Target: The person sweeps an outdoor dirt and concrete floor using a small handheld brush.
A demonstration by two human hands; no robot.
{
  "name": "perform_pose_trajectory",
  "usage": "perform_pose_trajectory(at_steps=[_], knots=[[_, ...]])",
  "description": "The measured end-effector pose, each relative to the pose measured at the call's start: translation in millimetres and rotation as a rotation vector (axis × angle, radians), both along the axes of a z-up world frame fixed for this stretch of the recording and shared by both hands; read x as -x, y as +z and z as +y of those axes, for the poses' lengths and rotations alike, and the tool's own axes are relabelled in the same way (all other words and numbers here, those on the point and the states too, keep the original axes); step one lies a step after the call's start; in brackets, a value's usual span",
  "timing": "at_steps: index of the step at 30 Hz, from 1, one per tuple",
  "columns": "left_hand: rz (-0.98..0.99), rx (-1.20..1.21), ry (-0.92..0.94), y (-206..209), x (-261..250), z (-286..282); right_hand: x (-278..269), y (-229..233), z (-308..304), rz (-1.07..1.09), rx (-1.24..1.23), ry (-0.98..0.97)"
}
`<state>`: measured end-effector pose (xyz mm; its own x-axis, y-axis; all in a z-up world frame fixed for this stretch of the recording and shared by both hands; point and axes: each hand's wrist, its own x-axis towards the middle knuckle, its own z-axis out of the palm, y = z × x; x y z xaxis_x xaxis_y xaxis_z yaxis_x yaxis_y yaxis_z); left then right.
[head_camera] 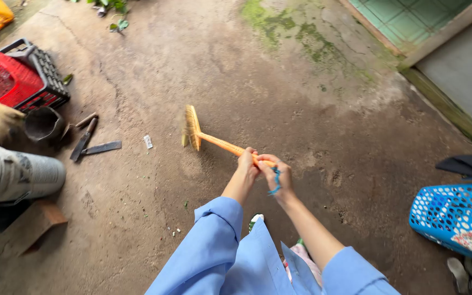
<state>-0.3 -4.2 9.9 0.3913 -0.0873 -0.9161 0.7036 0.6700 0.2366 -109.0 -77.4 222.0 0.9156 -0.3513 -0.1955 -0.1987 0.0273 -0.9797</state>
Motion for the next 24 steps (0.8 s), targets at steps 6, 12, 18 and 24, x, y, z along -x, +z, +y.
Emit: perform_pose_trajectory(at_steps=[6, 12, 18, 24], knots=[[-0.131, 0.049, -0.005, 64.5, 15.6, -108.3, 18.3, 47.9, -95.7, -0.033, -0.012, 0.044], [-0.159, 0.257, -0.152, 119.6, 30.7, -284.3, 42.4, 92.1, -235.1, -0.126, 0.275, -0.098], [-0.106, 0.443, -0.338, 122.9, 86.5, -483.4, 91.0, 105.2, -379.9, -0.116, 0.507, -0.284], [0.005, 0.598, -0.597, 36.0, 131.4, -610.7, 116.3, 72.5, -460.1, 0.008, 0.687, -0.383]])
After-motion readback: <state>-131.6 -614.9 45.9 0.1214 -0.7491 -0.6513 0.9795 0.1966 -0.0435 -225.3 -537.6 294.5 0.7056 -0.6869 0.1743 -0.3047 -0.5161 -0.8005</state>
